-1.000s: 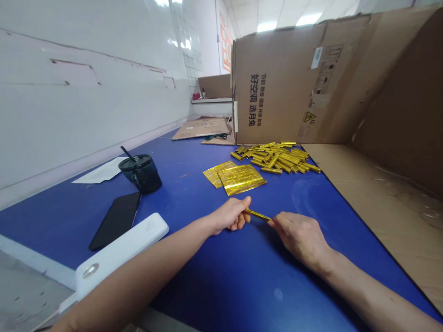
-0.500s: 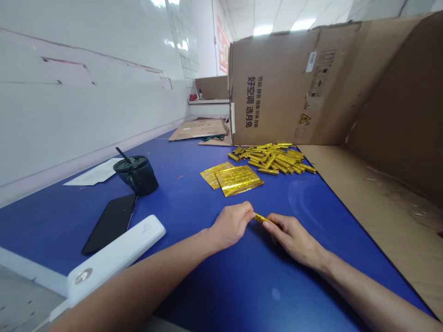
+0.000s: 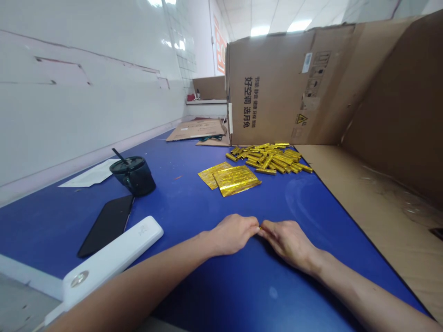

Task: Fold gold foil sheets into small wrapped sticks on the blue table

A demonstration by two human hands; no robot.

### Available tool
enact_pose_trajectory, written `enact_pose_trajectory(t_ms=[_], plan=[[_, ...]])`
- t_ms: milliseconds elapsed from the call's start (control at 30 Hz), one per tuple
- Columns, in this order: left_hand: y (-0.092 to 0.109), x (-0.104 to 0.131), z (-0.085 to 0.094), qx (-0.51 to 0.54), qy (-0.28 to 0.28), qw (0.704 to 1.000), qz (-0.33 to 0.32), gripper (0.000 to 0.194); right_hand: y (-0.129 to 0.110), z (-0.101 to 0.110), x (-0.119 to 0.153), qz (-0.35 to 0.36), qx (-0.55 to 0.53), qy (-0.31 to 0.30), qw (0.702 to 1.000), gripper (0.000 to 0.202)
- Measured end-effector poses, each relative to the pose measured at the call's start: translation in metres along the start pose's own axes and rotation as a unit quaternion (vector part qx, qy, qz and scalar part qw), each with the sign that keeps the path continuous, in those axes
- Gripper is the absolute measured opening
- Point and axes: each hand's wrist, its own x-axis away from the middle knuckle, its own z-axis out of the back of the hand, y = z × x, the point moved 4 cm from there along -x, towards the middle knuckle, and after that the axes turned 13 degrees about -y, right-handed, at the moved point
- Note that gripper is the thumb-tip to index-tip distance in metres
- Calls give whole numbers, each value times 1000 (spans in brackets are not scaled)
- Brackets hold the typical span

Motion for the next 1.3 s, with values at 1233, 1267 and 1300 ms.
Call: enact_pose_trajectory(t_ms=[1233, 1267, 1300], plan=[[1, 3, 3, 111, 64, 992, -1, 16, -5, 13, 1, 26, -68, 17, 997, 32], [2, 4, 2, 118, 55, 991, -1, 17, -6, 12, 0, 28, -72, 12, 997, 35], [1, 4, 2, 130, 45, 991, 2, 18, -6, 10, 0, 27, -74, 13, 997, 35]])
